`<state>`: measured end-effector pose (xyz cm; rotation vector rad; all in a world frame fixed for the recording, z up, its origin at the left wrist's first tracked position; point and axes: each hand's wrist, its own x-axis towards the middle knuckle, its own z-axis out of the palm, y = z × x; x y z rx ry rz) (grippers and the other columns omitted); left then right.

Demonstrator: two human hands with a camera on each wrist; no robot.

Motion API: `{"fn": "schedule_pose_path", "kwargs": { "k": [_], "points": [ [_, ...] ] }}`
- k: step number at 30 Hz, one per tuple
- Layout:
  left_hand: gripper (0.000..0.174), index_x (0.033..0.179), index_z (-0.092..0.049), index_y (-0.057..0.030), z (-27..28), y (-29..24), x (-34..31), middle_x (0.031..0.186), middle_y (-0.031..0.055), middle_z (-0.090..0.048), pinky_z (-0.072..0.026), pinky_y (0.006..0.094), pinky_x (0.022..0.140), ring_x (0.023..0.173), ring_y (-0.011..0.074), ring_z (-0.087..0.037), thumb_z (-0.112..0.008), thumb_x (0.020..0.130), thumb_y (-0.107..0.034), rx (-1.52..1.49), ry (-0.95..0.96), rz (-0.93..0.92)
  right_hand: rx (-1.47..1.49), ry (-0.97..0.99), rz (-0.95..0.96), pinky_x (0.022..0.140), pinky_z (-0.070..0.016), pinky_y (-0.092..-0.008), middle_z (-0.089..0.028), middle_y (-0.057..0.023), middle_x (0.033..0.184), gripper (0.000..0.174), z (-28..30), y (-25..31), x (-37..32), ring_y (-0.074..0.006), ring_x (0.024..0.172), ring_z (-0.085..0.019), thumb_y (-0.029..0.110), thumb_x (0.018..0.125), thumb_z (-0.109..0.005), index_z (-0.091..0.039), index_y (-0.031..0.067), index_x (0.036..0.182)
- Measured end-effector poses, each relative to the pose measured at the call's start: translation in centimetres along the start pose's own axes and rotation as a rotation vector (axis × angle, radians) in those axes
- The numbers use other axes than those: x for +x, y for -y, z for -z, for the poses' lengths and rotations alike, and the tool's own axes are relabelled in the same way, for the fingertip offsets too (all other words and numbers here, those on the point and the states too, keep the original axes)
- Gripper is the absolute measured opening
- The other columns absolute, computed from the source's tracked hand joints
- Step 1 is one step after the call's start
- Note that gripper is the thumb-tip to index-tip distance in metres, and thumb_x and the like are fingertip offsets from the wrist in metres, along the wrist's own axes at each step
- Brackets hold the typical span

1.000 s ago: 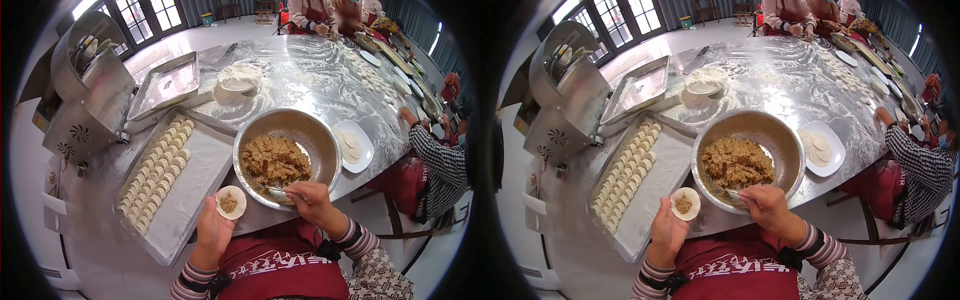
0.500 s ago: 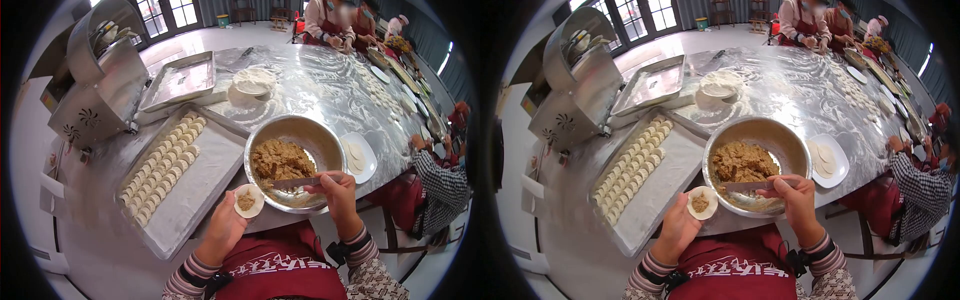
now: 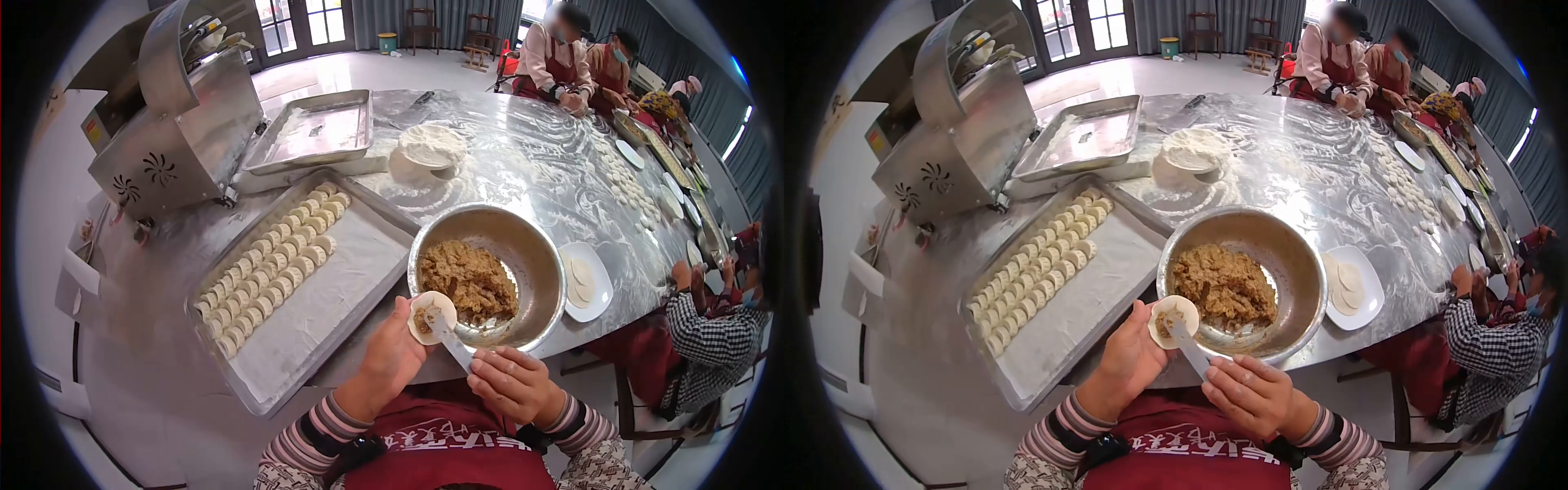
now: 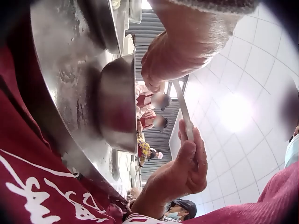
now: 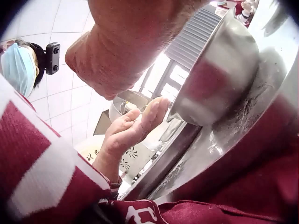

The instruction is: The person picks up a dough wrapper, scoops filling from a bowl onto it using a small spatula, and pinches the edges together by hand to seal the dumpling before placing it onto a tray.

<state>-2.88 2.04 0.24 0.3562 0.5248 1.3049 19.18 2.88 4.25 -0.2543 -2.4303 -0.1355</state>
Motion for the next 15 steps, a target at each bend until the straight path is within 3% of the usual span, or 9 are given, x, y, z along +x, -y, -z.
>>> {"fn": "schedule_pose_path", "kwargs": {
  "k": [1,5,8,9,10,12,15],
  "points": [
    [0.054,0.131,-0.044,-0.0003,-0.3,-0.1,-0.1,0.125,0.012,-0.055,-0.0404,0.0383,0.101,0.116,0.0226,-0.053,-0.032,0.102,-0.044,0.0,-0.004,-0.002,0.003,0.067,0.002,0.085,-0.0521,-0.036,-0.069,-0.0116,0.1,0.017,0.2,0.0,0.2,-0.0248,0.094,-0.069,0.008,0.081,-0.068,-0.065,0.0024,0.097],
    [0.06,0.135,-0.039,0.0008,0.1,-0.1,-0.2,0.128,0.0135,-0.053,-0.0433,0.0388,0.099,0.118,0.0232,-0.053,-0.033,0.101,-0.048,0.063,-0.014,-0.001,0.135,0.011,-0.043,0.088,-0.0508,-0.0357,-0.068,-0.011,0.102,0.016,0.4,-0.2,-0.4,-0.0246,0.095,-0.068,0.007,0.082,-0.066,-0.064,0.0029,0.097],
    [0.056,0.13,-0.044,0.0035,-0.5,-0.6,-0.5,0.127,0.0148,-0.054,-0.0412,0.0407,0.103,0.119,0.0242,-0.052,-0.032,0.102,-0.043,0.016,-0.011,0.036,0.773,-0.421,-0.723,0.075,-0.0557,-0.0335,-0.069,-0.0186,0.089,0.012,0.4,-0.2,-0.5,-0.0262,0.085,-0.07,0.005,0.089,-0.061,-0.063,-0.003,0.098],
    [0.056,0.13,-0.044,0.0035,-0.6,-0.7,-0.6,0.127,0.0148,-0.054,-0.0412,0.0407,0.103,0.119,0.0242,-0.052,-0.032,0.102,-0.043,0.018,-0.009,0.043,0.862,-0.432,-0.88,0.07,-0.0575,-0.0335,-0.068,-0.0198,0.083,0.013,0.3,-0.8,0.1,-0.0274,0.078,-0.071,0.006,0.092,-0.059,-0.062,-0.0058,0.097],
    [0.056,0.131,-0.043,0.0046,-0.7,-0.8,-0.7,0.128,0.0161,-0.053,-0.0412,0.0411,0.103,0.119,0.025,-0.052,-0.032,0.102,-0.042,0.02,0.047,0.084,0.858,-0.436,-0.885,0.07,-0.0575,-0.0335,-0.068,-0.0198,0.083,0.013,0.0,-1.4,0.2,-0.0274,0.078,-0.071,0.006,0.092,-0.059,-0.062,-0.0058,0.097],
    [0.056,0.131,-0.042,0.0056,-0.9,-0.8,-0.8,0.129,0.0173,-0.052,-0.0413,0.0416,0.104,0.12,0.0259,-0.052,-0.032,0.103,-0.041,0.022,0.104,0.122,1.245,-0.553,-1.242,0.07,-0.0582,-0.0347,-0.069,-0.0181,0.082,0.014,-0.8,-2.4,0.1,-0.0276,0.073,-0.071,0.007,0.092,-0.059,-0.061,-0.0064,0.094],
    [0.055,0.132,-0.041,0.0056,-0.9,-0.8,-0.9,0.129,0.0183,-0.052,-0.0421,0.0412,0.104,0.121,0.0269,-0.052,-0.031,0.103,-0.04,0.038,0.062,0.137,1.196,-0.563,-1.258,0.067,-0.0597,-0.0364,-0.068,-0.0177,0.082,0.016,-0.4,-3.4,-0.2,-0.0291,0.07,-0.071,0.009,0.091,-0.06,-0.061,-0.0066,0.093]
  ]
}}
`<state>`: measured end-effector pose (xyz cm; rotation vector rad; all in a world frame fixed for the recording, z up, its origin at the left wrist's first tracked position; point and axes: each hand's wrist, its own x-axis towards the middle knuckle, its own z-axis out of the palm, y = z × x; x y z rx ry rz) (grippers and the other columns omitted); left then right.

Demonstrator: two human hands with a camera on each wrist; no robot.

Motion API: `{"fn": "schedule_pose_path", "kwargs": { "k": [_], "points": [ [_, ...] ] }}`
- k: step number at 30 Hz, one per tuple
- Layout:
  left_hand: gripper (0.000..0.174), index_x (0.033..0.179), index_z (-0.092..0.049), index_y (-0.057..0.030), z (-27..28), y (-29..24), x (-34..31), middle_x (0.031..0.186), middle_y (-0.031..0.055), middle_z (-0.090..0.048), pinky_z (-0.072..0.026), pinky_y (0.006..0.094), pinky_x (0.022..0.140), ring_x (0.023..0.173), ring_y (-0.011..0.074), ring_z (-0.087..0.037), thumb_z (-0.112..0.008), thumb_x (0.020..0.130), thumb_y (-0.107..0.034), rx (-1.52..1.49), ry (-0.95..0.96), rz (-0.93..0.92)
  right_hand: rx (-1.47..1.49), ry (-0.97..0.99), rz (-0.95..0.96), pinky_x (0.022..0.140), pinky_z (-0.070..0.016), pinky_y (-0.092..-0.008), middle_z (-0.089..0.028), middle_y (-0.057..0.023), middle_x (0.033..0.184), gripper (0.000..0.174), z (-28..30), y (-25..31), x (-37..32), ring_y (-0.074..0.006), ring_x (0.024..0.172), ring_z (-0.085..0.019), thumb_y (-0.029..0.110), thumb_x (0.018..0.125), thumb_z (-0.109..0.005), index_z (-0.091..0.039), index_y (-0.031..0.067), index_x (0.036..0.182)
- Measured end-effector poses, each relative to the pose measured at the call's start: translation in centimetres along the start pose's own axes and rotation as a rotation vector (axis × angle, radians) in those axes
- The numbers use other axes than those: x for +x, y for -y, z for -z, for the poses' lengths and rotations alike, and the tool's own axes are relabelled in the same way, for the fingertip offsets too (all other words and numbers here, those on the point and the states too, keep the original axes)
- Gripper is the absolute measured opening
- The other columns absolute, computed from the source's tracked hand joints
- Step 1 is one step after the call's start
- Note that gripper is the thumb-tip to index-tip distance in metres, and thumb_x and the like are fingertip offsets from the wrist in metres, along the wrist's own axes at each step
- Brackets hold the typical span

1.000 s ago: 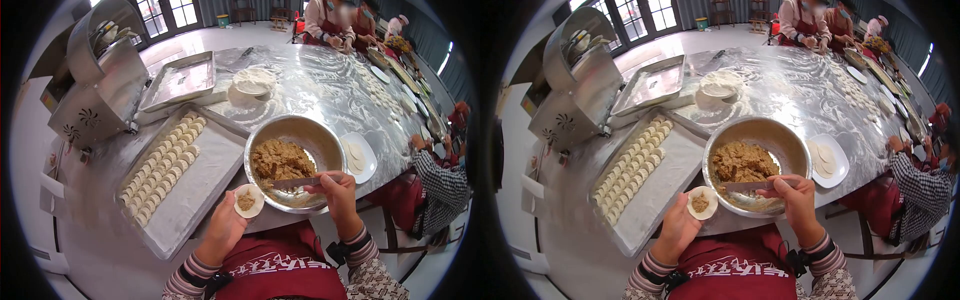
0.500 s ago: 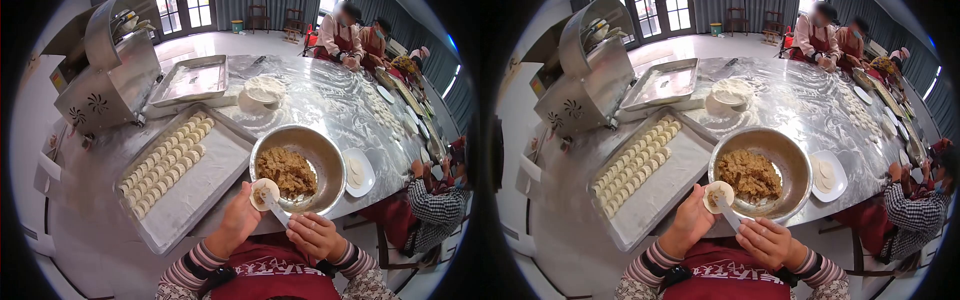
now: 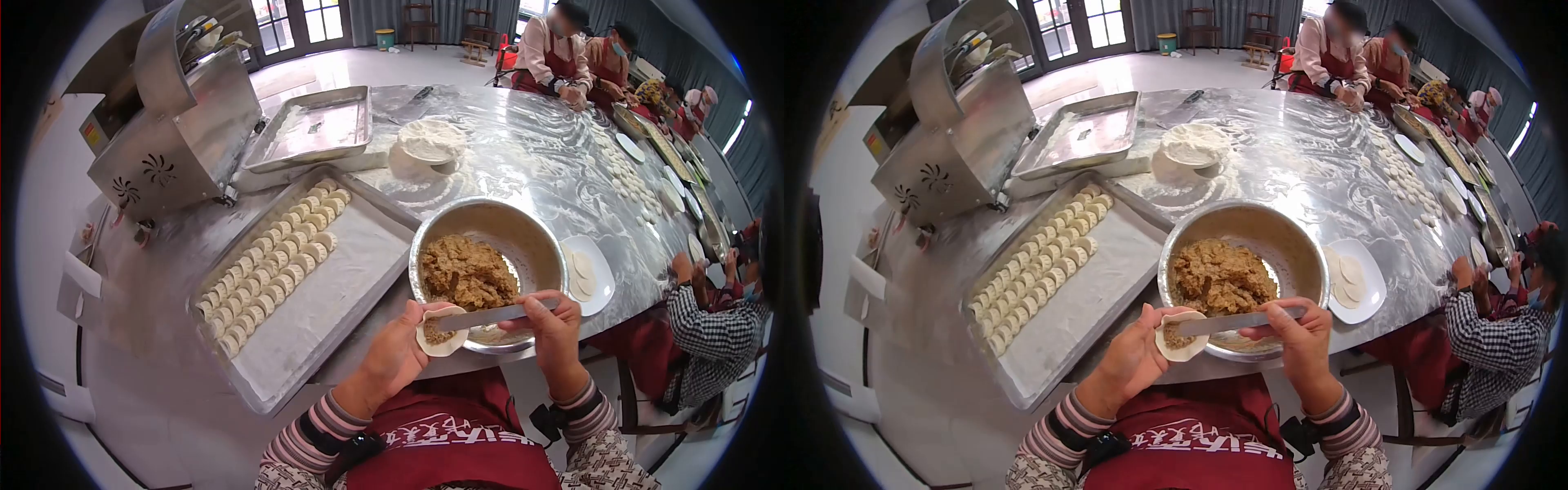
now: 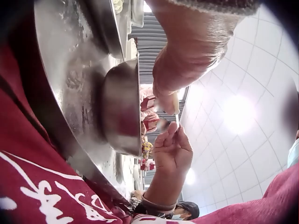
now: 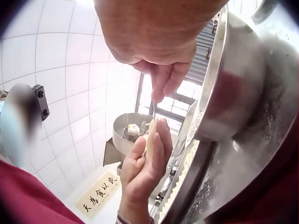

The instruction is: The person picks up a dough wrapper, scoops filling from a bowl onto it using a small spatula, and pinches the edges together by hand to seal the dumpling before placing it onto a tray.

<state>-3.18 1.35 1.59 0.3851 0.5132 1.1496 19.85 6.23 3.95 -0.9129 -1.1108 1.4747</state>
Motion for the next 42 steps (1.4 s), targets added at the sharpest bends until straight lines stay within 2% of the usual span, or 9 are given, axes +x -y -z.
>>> {"fn": "schedule_pose_path", "kwargs": {
  "k": [2,9,13,16,17,19,22,31,42],
  "points": [
    [0.063,0.132,-0.041,0.0048,-0.1,0.0,0.0,0.129,0.0171,-0.053,-0.0412,0.0402,0.104,0.121,0.0258,-0.052,-0.029,0.101,-0.048,0.054,-0.058,-0.017,-0.005,-0.044,0.041,0.065,-0.0608,-0.0377,-0.068,-0.0169,0.08,0.016,0.7,0.4,0.0,-0.0296,0.07,-0.071,0.009,0.091,-0.06,-0.062,-0.0066,0.092],
    [0.061,0.131,-0.042,0.0043,0.2,0.3,0.3,0.129,0.0171,-0.053,-0.0408,0.0408,0.104,0.121,0.026,-0.052,-0.03,0.101,-0.047,0.075,-0.027,0.0,-0.09,0.031,0.007,0.064,-0.0601,-0.0361,-0.067,-0.015,0.076,0.014,-0.5,-0.1,-0.4,-0.0291,0.069,-0.071,0.007,0.091,-0.059,-0.063,-0.0067,0.091],
    [0.055,0.13,-0.043,0.0041,1.7,-0.9,-1.3,0.126,0.0158,-0.055,-0.0419,0.0392,0.102,0.118,0.0254,-0.054,-0.036,0.102,-0.042,0.085,-0.099,-0.147,0.029,-0.073,0.144,0.065,-0.0589,-0.0321,-0.068,-0.0127,0.078,0.011,0.8,0.2,0.1,-0.0261,0.069,-0.07,0.004,0.09,-0.061,-0.064,-0.0061,0.09],
    [0.055,0.13,-0.043,0.004,2.4,-1.6,-2.3,0.125,0.0154,-0.055,-0.0421,0.0389,0.101,0.116,0.0253,-0.054,-0.037,0.101,-0.043,0.124,-0.19,-0.197,-0.37,0.001,0.258,0.061,-0.0552,-0.03,-0.069,-0.0119,0.079,0.004,0.7,-1.4,0.0,-0.0217,0.072,-0.069,-0.001,0.087,-0.062,-0.065,-0.0039,0.088],
    [0.055,0.13,-0.043,0.0039,2.6,-1.6,-2.6,0.125,0.0154,-0.055,-0.0422,0.0389,0.101,0.116,0.0252,-0.054,-0.037,0.101,-0.043,0.132,-0.231,-0.207,-0.364,-0.014,0.257,0.061,-0.0552,-0.03,-0.069,-0.0119,0.079,0.004,0.6,-2.1,0.1,-0.0217,0.072,-0.069,-0.001,0.087,-0.062,-0.065,-0.0039,0.088],
    [0.054,0.13,-0.042,0.0042,2.9,-1.3,-2.8,0.125,0.015,-0.055,-0.0421,0.0394,0.101,0.116,0.0253,-0.054,-0.038,0.101,-0.042,0.137,-0.24,-0.198,-0.761,0.127,0.565,0.06,-0.0528,-0.0309,-0.069,-0.0135,0.079,0.004,0.0,-3.1,0.6,-0.0237,0.069,-0.068,-0.001,0.084,-0.065,-0.065,-0.0021,0.088],
    [0.058,0.131,-0.04,0.0056,3.5,-0.6,-3.2,0.127,0.0212,-0.054,-0.0416,0.043,0.103,0.12,0.0322,-0.053,-0.03,0.102,-0.044,0.187,-0.268,-0.179,-0.807,0.156,0.556,0.058,-0.0516,-0.0322,-0.067,-0.0152,0.076,0.007,-0.4,-3.4,0.3,-0.0278,0.066,-0.067,0.0,0.079,-0.068,-0.066,-0.0007,0.086],
    [0.048,0.13,-0.043,0.0058,4.0,2.1,-2.4,0.126,0.0158,-0.054,-0.0426,0.0406,0.102,0.117,0.0253,-0.054,-0.033,0.104,-0.033,0.018,-0.279,0.037,-0.683,0.138,0.435,0.057,-0.0509,-0.0304,-0.068,-0.0149,0.077,0.007,-1.4,-1.6,-0.9,-0.0242,0.065,-0.067,0.0,0.082,-0.067,-0.067,-0.0022,0.088],
    [0.051,0.131,-0.041,0.0077,3.1,2.4,-1.3,0.127,0.0164,-0.054,-0.0407,0.0386,0.104,0.119,0.025,-0.053,-0.032,0.104,-0.035,0.031,-0.216,0.031,-0.65,0.145,0.464,0.063,-0.0536,-0.0272,-0.07,-0.0148,0.081,0.008,-1.0,-1.0,-2.0,-0.0197,0.072,-0.069,-0.004,0.084,-0.063,-0.067,-0.0047,0.091]
  ]
}}
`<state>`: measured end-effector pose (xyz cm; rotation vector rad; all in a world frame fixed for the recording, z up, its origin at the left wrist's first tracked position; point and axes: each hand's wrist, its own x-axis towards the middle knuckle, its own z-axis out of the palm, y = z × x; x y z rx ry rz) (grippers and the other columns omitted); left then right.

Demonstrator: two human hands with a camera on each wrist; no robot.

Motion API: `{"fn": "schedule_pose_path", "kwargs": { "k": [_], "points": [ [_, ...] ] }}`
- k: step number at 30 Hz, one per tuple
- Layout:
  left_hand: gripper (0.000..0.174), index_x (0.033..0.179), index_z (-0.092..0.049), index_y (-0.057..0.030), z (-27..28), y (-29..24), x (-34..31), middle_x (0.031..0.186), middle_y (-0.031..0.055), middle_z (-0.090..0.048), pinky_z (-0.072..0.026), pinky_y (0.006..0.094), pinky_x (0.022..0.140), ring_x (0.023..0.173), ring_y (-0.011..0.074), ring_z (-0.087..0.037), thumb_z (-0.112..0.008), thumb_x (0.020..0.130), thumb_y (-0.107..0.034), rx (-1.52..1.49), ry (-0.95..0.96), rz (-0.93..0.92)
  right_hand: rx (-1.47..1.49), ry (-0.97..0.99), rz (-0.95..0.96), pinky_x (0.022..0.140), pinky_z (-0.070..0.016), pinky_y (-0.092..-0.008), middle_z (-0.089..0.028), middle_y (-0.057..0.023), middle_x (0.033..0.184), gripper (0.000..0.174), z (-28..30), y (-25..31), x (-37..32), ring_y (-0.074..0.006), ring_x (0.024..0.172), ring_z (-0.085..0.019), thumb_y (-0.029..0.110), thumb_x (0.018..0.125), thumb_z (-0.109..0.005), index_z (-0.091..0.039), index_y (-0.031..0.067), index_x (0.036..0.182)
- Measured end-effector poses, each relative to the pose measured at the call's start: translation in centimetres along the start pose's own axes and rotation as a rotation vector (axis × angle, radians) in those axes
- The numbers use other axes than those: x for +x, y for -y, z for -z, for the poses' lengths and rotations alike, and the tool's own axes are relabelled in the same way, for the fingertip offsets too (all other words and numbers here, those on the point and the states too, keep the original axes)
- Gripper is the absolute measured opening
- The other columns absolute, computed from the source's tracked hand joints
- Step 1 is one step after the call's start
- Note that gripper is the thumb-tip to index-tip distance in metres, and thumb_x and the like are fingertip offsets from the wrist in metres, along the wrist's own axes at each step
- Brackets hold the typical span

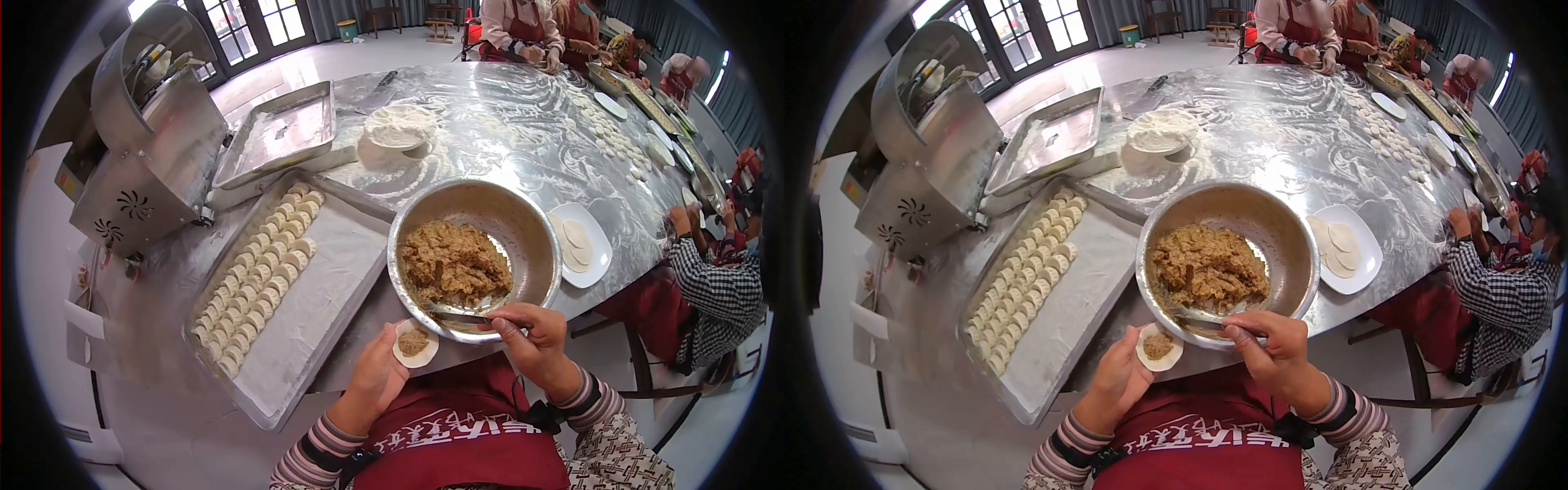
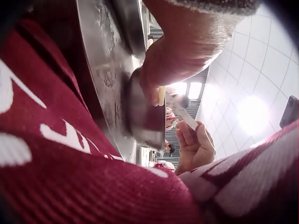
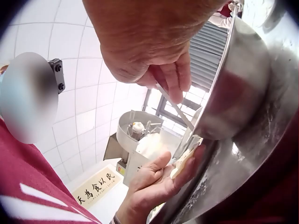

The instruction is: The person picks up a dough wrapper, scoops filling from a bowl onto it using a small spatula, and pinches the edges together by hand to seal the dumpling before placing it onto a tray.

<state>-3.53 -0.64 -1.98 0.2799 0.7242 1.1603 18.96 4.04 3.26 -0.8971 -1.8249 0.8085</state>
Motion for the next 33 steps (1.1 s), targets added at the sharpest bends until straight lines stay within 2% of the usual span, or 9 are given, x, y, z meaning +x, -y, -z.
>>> {"fn": "schedule_pose_path", "kwargs": {
  "k": [6,9,11,13,16,21,27,31,33],
  "points": [
    [0.05,0.13,-0.043,0.0072,-0.1,0.1,0.1,0.127,0.0161,-0.055,-0.0411,0.0385,0.104,0.119,0.0237,-0.053,-0.033,0.104,-0.035,-0.035,0.026,-0.015,0.273,-0.068,-0.101,0.067,-0.0548,-0.028,-0.071,-0.0154,0.086,0.01,0.1,-0.2,-1.0,-0.0179,0.076,-0.069,-0.004,0.086,-0.062,-0.065,-0.0048,0.095],
    [0.055,0.132,-0.041,0.0065,0.1,0.0,0.0,0.13,0.0179,-0.053,-0.0406,0.0384,0.104,0.121,0.0253,-0.052,-0.029,0.104,-0.038,0.003,0.046,-0.035,0.172,0.013,0.027,0.067,-0.0555,-0.0295,-0.071,-0.0165,0.086,0.011,0.0,-0.3,-0.7,-0.0209,0.076,-0.07,-0.004,0.085,-0.062,-0.065,-0.0038,0.096],
    [0.05,0.128,-0.045,0.0055,0.0,-0.1,-0.4,0.125,0.0152,-0.056,-0.0417,0.0378,0.102,0.117,0.0233,-0.054,-0.032,0.104,-0.037,-0.037,0.039,-0.03,0.026,0.102,0.35,0.067,-0.056,-0.0312,-0.07,-0.0175,0.087,0.013,-0.5,-0.9,-0.6,-0.0253,0.076,-0.07,-0.004,0.083,-0.064,-0.064,-0.0027,0.096],
    [0.05,0.128,-0.045,0.0051,0.4,-0.1,-0.6,0.125,0.0149,-0.056,-0.0419,0.0377,0.102,0.116,0.0228,-0.055,-0.032,0.104,-0.037,-0.056,0.044,-0.051,0.008,0.219,0.398,0.07,-0.0566,-0.0334,-0.069,-0.0179,0.09,0.017,-0.8,-1.3,-0.8,-0.0289,0.079,-0.07,-0.003,0.078,-0.068,-0.063,-0.0027,0.094],
    [0.052,0.128,-0.045,0.0046,0.8,-0.4,-1.1,0.124,0.0154,-0.056,-0.0426,0.0389,0.101,0.115,0.0238,-0.055,-0.032,0.103,-0.039,-0.073,0.042,-0.064,-0.289,0.413,0.86,0.077,-0.0569,-0.0368,-0.067,-0.0177,0.098,0.015,-1.0,-1.2,-1.3,-0.0294,0.091,-0.069,0.0,0.079,-0.067,-0.063,-0.0026,0.094],
    [0.053,0.128,-0.044,0.0048,1.2,-0.5,-1.8,0.123,0.0163,-0.056,-0.0432,0.0406,0.101,0.116,0.0258,-0.055,-0.034,0.102,-0.04,-0.081,0.023,-0.072,-0.287,0.462,0.84,0.078,-0.0567,-0.0373,-0.067,-0.017,0.097,0.013,0.7,-0.1,-1.7,-0.0285,0.091,-0.069,0.004,0.079,-0.067,-0.064,-0.0007,0.091],
    [0.052,0.131,-0.043,0.0045,-0.1,-1.3,-2.4,0.124,0.0143,-0.056,-0.044,0.0376,0.099,0.113,0.022,-0.056,-0.037,0.102,-0.039,0.067,0.018,-0.199,-0.429,-0.144,0.339,0.062,-0.0515,-0.0352,-0.067,-0.013,0.085,0.018,3.1,-1.7,-0.6,-0.0279,0.071,-0.065,-0.005,0.072,-0.067,-0.065,0.002,0.089],
    [0.053,0.131,-0.043,0.0051,-1.8,-2.1,-2.5,0.124,0.014,-0.056,-0.0439,0.0362,0.099,0.115,0.0215,-0.055,-0.039,0.102,-0.038,0.191,0.086,-0.186,-0.489,-0.128,0.322,0.064,-0.051,-0.0354,-0.067,-0.0125,0.085,0.018,3.2,-5.6,0.7,-0.0292,0.073,-0.064,-0.005,0.072,-0.066,-0.066,0.0022,0.088],
    [0.051,0.131,-0.043,0.0046,-2.6,-2.3,-2.2,0.125,0.0147,-0.055,-0.0443,0.0377,0.099,0.116,0.0226,-0.055,-0.039,0.102,-0.038,0.231,0.165,-0.162,-0.514,0.015,0.33,0.066,-0.0505,-0.0359,-0.068,-0.0115,0.086,0.018,2.9,-7.1,1.1,-0.0293,0.076,-0.063,-0.004,0.071,-0.067,-0.067,0.0034,0.088]
  ]
}}
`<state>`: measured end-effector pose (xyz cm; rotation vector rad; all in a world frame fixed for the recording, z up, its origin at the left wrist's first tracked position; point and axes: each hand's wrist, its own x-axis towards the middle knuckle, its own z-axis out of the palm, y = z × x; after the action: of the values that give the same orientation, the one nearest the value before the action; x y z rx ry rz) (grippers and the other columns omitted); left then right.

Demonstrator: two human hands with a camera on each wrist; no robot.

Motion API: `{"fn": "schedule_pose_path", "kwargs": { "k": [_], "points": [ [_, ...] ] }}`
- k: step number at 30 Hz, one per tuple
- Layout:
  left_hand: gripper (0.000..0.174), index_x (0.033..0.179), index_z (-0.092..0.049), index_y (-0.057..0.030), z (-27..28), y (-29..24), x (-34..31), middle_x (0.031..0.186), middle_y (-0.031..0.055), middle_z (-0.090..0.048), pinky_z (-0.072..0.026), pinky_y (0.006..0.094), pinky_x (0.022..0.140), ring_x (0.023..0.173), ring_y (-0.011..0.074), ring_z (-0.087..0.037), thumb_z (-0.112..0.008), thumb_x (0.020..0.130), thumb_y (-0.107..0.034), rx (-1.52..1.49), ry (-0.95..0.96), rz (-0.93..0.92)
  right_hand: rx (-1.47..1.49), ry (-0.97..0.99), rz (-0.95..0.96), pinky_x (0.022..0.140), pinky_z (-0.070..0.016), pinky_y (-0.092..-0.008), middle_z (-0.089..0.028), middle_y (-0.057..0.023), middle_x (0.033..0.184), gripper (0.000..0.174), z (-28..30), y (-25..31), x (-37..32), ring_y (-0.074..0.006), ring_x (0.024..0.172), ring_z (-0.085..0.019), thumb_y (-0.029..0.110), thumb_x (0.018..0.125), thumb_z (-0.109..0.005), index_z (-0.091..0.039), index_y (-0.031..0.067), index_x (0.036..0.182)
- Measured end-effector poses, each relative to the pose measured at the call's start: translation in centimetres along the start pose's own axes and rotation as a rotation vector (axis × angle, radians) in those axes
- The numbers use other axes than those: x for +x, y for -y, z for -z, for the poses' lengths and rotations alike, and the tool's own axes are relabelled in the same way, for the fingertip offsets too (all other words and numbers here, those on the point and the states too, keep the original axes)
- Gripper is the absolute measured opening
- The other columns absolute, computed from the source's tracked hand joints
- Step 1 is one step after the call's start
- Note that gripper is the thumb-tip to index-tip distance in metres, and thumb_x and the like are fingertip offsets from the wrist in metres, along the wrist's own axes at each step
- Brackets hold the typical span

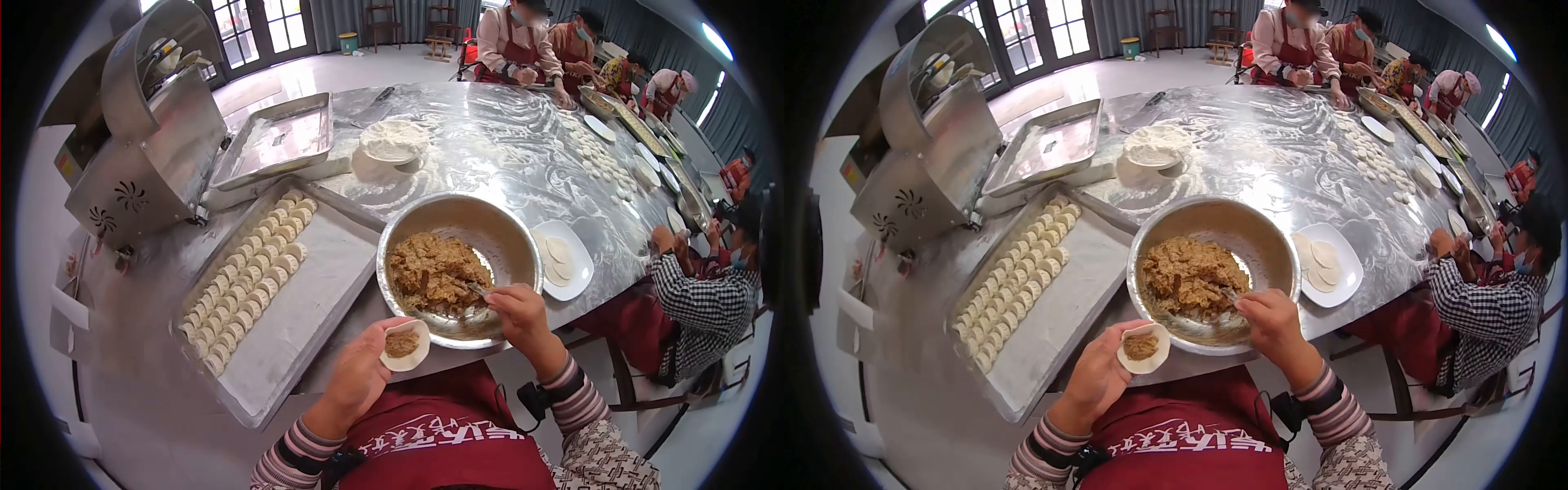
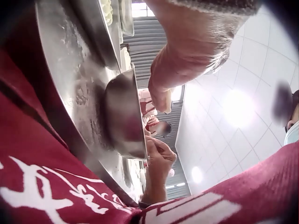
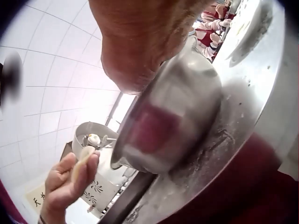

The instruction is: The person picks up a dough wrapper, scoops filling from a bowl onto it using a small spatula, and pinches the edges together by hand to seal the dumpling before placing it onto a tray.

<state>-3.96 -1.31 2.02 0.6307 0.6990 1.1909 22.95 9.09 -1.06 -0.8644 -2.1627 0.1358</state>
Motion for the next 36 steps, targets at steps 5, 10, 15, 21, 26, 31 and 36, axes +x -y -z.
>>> {"fn": "schedule_pose_path", "kwargs": {
  "k": [5,10,15,21,26,31,36],
  "points": [
    [0.049,0.132,-0.042,0.0037,-0.8,0.5,1.0,0.128,0.016,-0.053,-0.0449,0.0405,0.099,0.117,0.0246,-0.054,-0.038,0.102,-0.036,-0.054,0.033,0.1,-0.158,0.177,0.008,0.087,-0.0449,-0.0426,-0.065,-0.0118,0.103,0.028,1.3,1.1,0.5,-0.0291,0.096,-0.06,0.008,0.071,-0.071,-0.065,0.0029,0.098],
    [0.047,0.131,-0.042,0.0044,-1.4,0.7,1.6,0.128,0.0168,-0.053,-0.0422,0.0415,0.103,0.119,0.026,-0.053,-0.036,0.103,-0.033,-0.146,0.043,0.145,-0.087,0.054,0.083,0.097,-0.0427,-0.0443,-0.063,-0.0124,0.109,0.038,2.5,5.3,0.2,-0.0303,0.11,-0.058,0.013,0.071,-0.074,-0.062,0.0034,0.105],
    [0.046,0.131,-0.041,0.0048,-1.2,1.3,2.1,0.128,0.0157,-0.053,-0.0428,0.0394,0.103,0.118,0.024,-0.053,-0.034,0.104,-0.031,-0.237,0.097,0.196,0.108,-0.037,0.263,0.094,-0.0469,-0.0441,-0.064,-0.0124,0.111,0.029,0.5,6.2,-1.0,-0.0309,0.106,-0.061,0.013,0.073,-0.075,-0.063,0.0049,0.098],
    [0.045,0.133,-0.04,0.0028,-0.8,2.0,2.0,0.128,0.0149,-0.052,-0.0448,0.0366,0.1,0.115,0.022,-0.055,-0.035,0.104,-0.031,-0.259,0.113,0.203,0.154,0.018,0.406,0.09,-0.0495,-0.0436,-0.064,-0.0134,0.111,0.015,-0.4,7.2,0.6,-0.0311,0.105,-0.061,0.006,0.068,-0.071,-0.064,0.0047,0.081],
    [0.045,0.134,-0.04,0.0018,-2.2,1.5,0.9,0.121,0.0126,-0.056,-0.0452,0.031,0.095,0.11,0.0157,-0.055,-0.052,0.099,-0.022,0.367,0.171,0.1,0.277,-0.02,0.29,0.087,-0.0498,-0.0438,-0.063,-0.0151,0.11,0.017,-1.5,8.2,2.0,-0.0335,0.105,-0.06,0.004,0.067,-0.072,-0.064,0.0037,0.082],
    [0.047,0.135,-0.042,-0.0009,-2.0,2.9,0.7,0.118,0.0068,-0.058,-0.0436,0.0253,0.092,0.108,0.0119,-0.054,-0.06,0.092,-0.007,0.627,0.064,-0.084,0.369,-0.075,0.105,0.08,-0.0511,-0.0379,-0.062,-0.0162,0.108,0.027,-1.9,8.4,2.9,-0.0319,0.101,-0.06,0.002,0.07,-0.075,-0.062,0.0023,0.093],
    [0.053,0.137,-0.037,0.003,-2.2,2.3,0.5,0.122,0.0151,-0.058,-0.0433,0.0282,0.096,0.114,0.0174,-0.054,-0.061,0.091,-0.007,0.455,-0.07,-0.261,0.786,0.029,-0.498,0.079,-0.0507,-0.0249,-0.063,-0.0135,0.106,0.041,-1.8,8.6,0.5,-0.0128,0.093,-0.062,0.002,0.08,-0.072,-0.051,-0.0018,0.116]
  ]
}}
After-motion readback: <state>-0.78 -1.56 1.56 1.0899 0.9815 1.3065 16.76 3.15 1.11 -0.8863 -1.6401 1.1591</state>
